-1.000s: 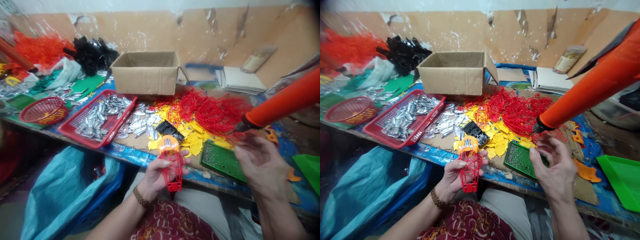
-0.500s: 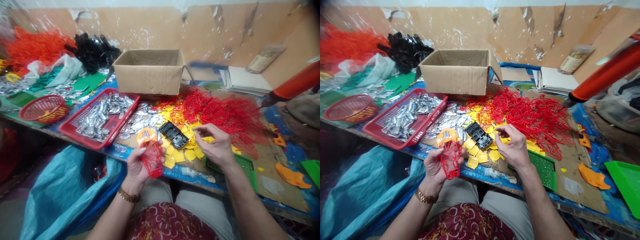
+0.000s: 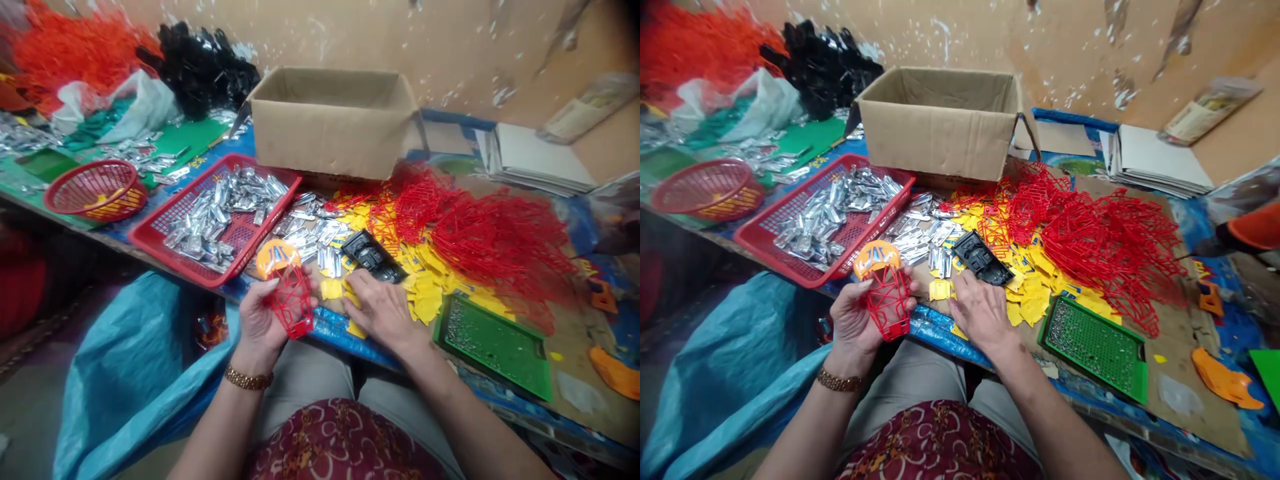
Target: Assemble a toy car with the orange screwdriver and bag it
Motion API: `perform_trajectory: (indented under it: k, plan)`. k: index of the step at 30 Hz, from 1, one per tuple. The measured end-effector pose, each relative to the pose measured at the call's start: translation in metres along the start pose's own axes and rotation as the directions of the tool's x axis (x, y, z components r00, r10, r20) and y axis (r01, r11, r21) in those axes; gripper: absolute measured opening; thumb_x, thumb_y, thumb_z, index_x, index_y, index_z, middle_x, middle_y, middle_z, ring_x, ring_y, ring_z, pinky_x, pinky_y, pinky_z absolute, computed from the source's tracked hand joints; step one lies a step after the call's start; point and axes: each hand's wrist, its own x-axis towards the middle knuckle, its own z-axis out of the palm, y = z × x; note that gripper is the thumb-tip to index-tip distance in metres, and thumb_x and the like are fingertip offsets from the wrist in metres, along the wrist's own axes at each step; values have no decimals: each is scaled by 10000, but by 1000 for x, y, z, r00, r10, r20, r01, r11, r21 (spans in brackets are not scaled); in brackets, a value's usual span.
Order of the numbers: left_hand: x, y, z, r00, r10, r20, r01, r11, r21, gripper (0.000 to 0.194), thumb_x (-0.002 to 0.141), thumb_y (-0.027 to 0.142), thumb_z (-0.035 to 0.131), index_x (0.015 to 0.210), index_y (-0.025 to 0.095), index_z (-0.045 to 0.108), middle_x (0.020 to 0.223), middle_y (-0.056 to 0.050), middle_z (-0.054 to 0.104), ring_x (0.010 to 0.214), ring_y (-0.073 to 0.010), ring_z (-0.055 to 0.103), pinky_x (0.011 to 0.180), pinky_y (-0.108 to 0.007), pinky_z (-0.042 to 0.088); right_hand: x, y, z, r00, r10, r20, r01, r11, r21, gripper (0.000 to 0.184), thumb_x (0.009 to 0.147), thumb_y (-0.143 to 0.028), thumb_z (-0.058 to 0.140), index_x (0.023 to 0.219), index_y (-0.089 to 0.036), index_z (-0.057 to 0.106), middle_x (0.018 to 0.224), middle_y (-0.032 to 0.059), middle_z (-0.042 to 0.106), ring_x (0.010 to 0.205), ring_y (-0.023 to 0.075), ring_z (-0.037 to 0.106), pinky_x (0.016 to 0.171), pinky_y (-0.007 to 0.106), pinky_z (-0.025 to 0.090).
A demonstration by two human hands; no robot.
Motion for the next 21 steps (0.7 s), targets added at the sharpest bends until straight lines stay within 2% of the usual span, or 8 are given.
perform_trajectory:
  k: [3,8,14,18,21]
  plan:
    - [0,-4,0,999,-33,36,32,999,27,338,679,240,649,980,92,691,997,-127,714,861,-264,681,658,-337,604,7,0,2,1000,22,11,-21,999,-45,178,888,-274,512,916,-170,653,990,75,679,680,161,588,559,299,216]
    - [0,-14,1,997,-58,55,55,997,54,321,702,273,646,964,97,702,1073,-142,699,933,-289,671,653,-328,584,8,5,6,998,49,-45,-49,999,-2,159,859,-288,521,818,-178,628,886,40,673,685,163,592,556,288,237]
    - [0,-23,6,985,-126,115,121,992,42,404,680,342,648,989,83,689,1079,-169,686,973,-311,653,598,-292,534,7,9,16,990,66,-125,-54,993,103,149,827,-293,538,912,-212,631,912,4,669,781,168,636,590,261,349]
    - [-1,-29,9,989,-119,93,114,992,54,382,672,334,636,957,88,692,1044,-154,694,896,-271,656,644,-316,516,6,12,16,989,41,-146,-18,988,155,107,807,-260,517,789,-201,605,810,10,645,764,170,637,614,268,403]
    - [-2,-39,9,985,-159,70,155,986,59,384,654,345,624,924,82,695,956,-156,706,825,-268,658,625,-325,486,0,18,19,977,9,-211,35,978,204,145,815,-267,484,744,-196,588,803,55,647,808,223,643,655,320,435]
